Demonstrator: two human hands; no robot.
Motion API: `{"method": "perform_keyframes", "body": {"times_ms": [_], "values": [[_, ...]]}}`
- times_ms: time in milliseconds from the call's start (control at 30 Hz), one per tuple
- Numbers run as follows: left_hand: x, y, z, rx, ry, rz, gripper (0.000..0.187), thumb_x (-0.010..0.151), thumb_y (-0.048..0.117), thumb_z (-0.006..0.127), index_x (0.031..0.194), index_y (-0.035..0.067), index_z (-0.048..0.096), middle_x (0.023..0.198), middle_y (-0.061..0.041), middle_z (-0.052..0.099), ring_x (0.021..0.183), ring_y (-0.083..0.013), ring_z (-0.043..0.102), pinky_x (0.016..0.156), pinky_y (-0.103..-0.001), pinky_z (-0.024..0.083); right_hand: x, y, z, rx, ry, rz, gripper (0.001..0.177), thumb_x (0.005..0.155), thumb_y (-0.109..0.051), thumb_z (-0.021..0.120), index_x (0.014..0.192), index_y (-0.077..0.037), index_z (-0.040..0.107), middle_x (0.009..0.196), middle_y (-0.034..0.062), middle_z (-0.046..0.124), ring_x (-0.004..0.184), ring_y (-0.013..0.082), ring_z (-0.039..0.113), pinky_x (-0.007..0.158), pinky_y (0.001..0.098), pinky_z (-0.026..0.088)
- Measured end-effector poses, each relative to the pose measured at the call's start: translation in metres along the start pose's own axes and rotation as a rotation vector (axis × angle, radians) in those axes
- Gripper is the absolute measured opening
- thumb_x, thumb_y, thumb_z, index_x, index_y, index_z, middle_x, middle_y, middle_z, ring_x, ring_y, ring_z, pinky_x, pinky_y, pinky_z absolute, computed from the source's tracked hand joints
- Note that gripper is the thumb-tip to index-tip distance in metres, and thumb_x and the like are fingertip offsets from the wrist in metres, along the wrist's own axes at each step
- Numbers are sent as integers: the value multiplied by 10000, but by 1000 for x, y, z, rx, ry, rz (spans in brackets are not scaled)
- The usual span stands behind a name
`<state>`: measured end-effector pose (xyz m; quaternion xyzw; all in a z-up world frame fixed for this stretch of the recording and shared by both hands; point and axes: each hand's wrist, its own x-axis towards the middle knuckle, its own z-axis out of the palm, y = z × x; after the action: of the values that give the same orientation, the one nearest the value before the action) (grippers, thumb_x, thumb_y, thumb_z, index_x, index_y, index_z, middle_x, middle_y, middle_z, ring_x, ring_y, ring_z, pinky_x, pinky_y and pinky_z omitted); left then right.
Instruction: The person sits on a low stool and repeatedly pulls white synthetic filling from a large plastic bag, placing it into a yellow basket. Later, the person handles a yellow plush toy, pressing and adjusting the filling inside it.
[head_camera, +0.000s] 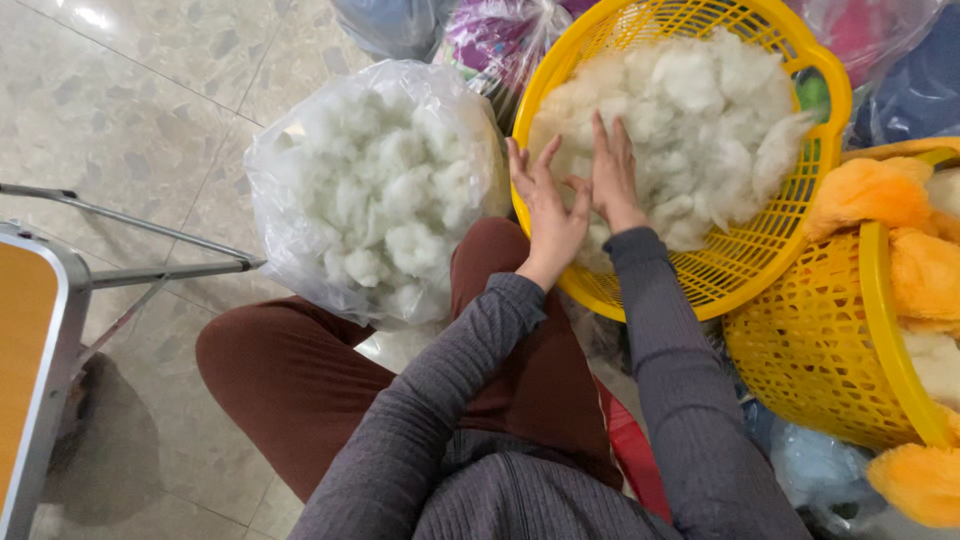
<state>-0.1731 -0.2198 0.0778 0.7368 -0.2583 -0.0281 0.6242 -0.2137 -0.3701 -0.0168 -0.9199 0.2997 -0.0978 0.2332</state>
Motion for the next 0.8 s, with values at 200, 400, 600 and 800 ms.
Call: {"method": "perform_keyframes", "body": {"times_ms": [200, 400, 600, 800], "values": [[-1, -15, -5, 87, -15, -54, 762, 820, 77, 774, 1501, 127, 437, 1707, -288, 33, 1503, -489, 291, 1228, -540, 313, 45, -30, 5, -268, -269, 21, 1346, 553, -413, 961, 1658, -345, 197, 1694, 193, -54, 1556, 438, -41, 1118, 805, 207], [1, -10, 0, 123, -21, -26, 745, 825, 71, 748, 1500, 128, 438, 1713, -283, 38, 1513, -494, 281, 1252, -541, 297, 38, 33, 90, -430, -301, 50, 342, 941, -255, 668, 1275, -201, 719, 1774, 137, 7, 1612, 408, -25, 1049, 809, 280], [2, -9, 2, 91, -86, -57, 710, 843, 66, 726, 1492, 119, 441, 1707, -279, 65, 1521, -494, 274, 1249, -522, 298, -3, 114, 149, -342, -431, 172, 351, 1007, -246, 552, 1162, 16, 728, 1331, 256, 617, 1244, 433, 564, 1065, 490, 460], [1, -17, 3, 86, -118, -41, 712, 833, 76, 724, 1489, 121, 448, 1683, -263, 189, 1520, -474, 308, 1256, -526, 308, -36, 124, 88, 152, -119, 267, 309, 907, -20, 588, 1197, 43, 676, 1173, 305, 686, 1126, 458, 638, 931, 488, 507]]}}
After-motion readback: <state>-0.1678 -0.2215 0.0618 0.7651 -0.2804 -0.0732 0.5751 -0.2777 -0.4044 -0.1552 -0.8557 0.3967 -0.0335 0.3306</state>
